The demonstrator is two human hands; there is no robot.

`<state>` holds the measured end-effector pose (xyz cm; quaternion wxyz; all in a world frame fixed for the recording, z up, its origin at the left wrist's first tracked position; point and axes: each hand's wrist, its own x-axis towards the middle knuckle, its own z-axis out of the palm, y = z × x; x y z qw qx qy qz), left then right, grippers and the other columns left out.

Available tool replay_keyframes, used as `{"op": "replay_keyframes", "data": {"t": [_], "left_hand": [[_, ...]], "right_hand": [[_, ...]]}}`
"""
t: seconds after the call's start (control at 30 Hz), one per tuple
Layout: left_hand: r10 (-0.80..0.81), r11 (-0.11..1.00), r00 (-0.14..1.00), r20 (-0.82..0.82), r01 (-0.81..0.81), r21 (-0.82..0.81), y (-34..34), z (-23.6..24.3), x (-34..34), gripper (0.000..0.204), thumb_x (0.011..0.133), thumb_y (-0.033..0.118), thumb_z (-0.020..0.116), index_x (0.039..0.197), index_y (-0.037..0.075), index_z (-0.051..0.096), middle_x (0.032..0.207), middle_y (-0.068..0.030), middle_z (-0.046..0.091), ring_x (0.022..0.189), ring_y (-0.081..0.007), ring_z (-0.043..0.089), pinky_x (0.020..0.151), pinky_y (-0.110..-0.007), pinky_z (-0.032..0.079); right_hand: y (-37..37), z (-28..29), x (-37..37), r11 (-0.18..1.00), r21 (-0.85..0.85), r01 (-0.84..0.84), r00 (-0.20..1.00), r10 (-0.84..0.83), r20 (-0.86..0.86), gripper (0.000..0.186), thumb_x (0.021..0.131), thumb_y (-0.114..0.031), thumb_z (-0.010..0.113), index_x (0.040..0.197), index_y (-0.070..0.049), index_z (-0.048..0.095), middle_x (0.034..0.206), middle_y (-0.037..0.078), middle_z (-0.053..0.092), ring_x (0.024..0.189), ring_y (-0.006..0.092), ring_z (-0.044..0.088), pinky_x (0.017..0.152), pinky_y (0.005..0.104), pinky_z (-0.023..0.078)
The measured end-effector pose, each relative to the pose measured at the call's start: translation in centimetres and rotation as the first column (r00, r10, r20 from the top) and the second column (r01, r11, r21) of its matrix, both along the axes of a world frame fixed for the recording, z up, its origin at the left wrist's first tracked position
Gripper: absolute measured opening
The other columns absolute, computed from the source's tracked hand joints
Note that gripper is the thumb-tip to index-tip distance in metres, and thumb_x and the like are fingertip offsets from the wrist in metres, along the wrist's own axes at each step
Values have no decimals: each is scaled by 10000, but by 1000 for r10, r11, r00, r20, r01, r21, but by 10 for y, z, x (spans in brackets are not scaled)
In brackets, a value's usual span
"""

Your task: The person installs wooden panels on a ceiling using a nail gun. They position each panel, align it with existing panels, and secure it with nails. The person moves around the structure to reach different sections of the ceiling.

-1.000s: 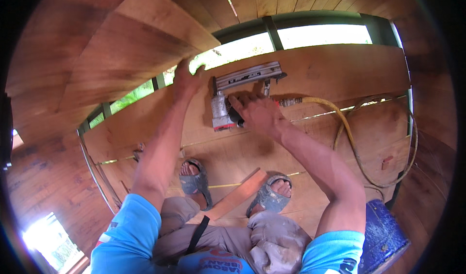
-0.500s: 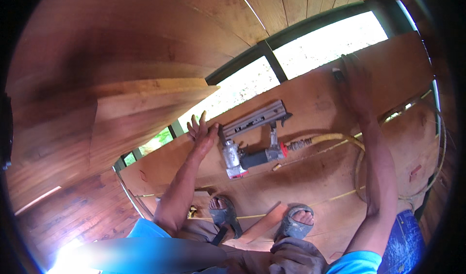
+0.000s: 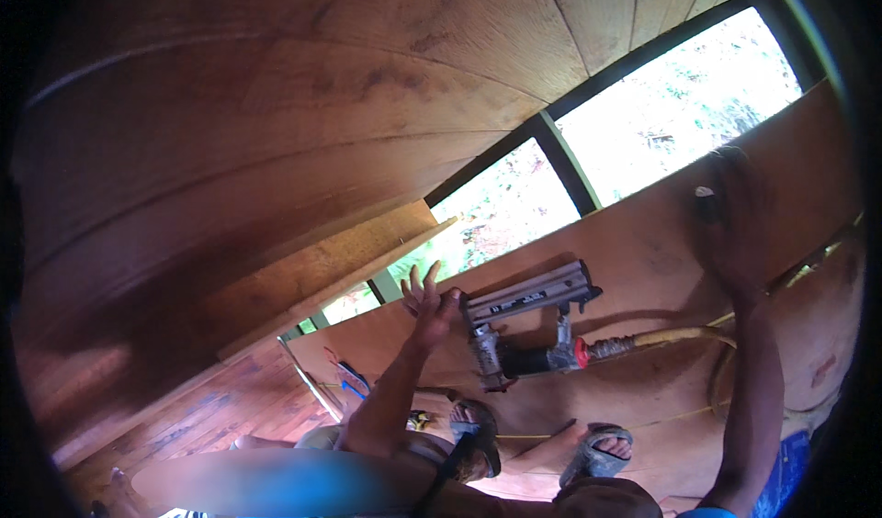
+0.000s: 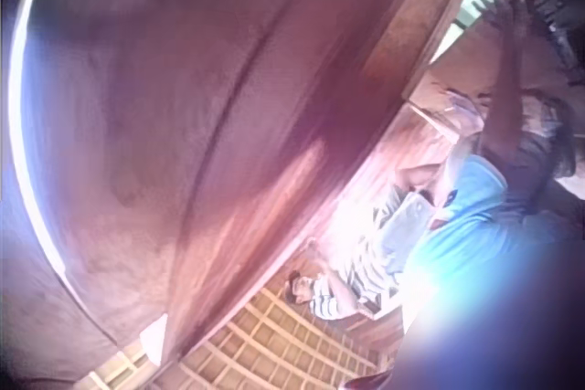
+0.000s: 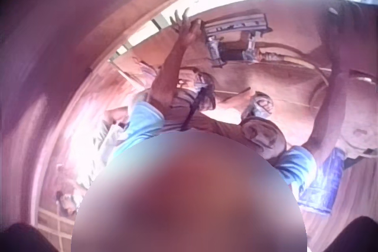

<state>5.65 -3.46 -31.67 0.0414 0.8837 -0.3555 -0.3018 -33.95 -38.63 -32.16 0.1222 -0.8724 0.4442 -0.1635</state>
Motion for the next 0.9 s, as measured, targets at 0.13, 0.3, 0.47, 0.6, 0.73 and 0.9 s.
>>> {"op": "replay_keyframes", "data": {"t": [0.13, 0.3, 0.47, 0.6, 0.73, 0.9], "left_hand": [[32, 998, 999, 16, -33, 51, 7, -2, -7, 718, 938, 490, 630, 1549, 247, 340, 1627, -266, 22, 1463, -535, -68, 1124, -702, -54], [12, 997, 998, 64, -17, 78, 6, -3, -8, 769, 903, 483, 661, 1553, 272, 310, 1635, -239, 12, 1463, -533, -53, 1146, -682, -42], [-7, 998, 998, 60, 3, 61, 13, -6, -7, 748, 924, 524, 646, 1551, 286, 313, 1634, -241, -4, 1468, -536, -71, 1142, -685, -31], [3, 995, 996, 84, -11, 95, 16, -13, -2, 773, 905, 579, 646, 1549, 298, 325, 1644, -208, 1, 1472, -524, -75, 1127, -704, -41], [-34, 998, 999, 20, 35, -49, 11, -11, 1, 732, 922, 525, 651, 1537, 269, 347, 1633, -242, 4, 1456, -559, -66, 1107, -723, -53], [51, 992, 999, -14, -49, 114, 0, 4, -8, 777, 940, 553, 601, 1563, 237, 260, 1632, -265, -36, 1461, -563, -111, 1110, -714, -60]], "right_hand": [[-3, 0, -10, 999, 33, -24, 999, 25, -27, 456, 997, -259, 566, 1416, -80, 535, 1450, 175, 506, 1374, 355, 438, 1119, 513, 313], [-12, -1, -15, 996, 48, -74, 993, 78, -84, 429, 1014, -268, 546, 1405, -89, 552, 1431, 152, 532, 1339, 346, 479, 1099, 482, 344], [-11, 0, -8, 996, 54, -67, 998, 68, -12, 523, 1006, -387, 473, 1443, -102, 514, 1453, 152, 510, 1357, 369, 448, 1108, 523, 318], [-17, -12, 7, 958, -284, -49, 990, 84, 112, 501, 1002, -345, 511, 1426, -78, 514, 1438, 155, 522, 1348, 372, 457, 1114, 519, 319], [-14, -8, -2, 1000, -2, -25, 1000, 25, 8, 464, 993, -299, 560, 1390, -61, 533, 1425, 156, 532, 1343, 370, 463, 1125, 517, 317], [-4, 5, -8, 999, 20, -27, 1000, 26, 8, 453, 986, -290, 573, 1371, -51, 547, 1415, 151, 546, 1342, 361, 465, 1134, 500, 319]]}}
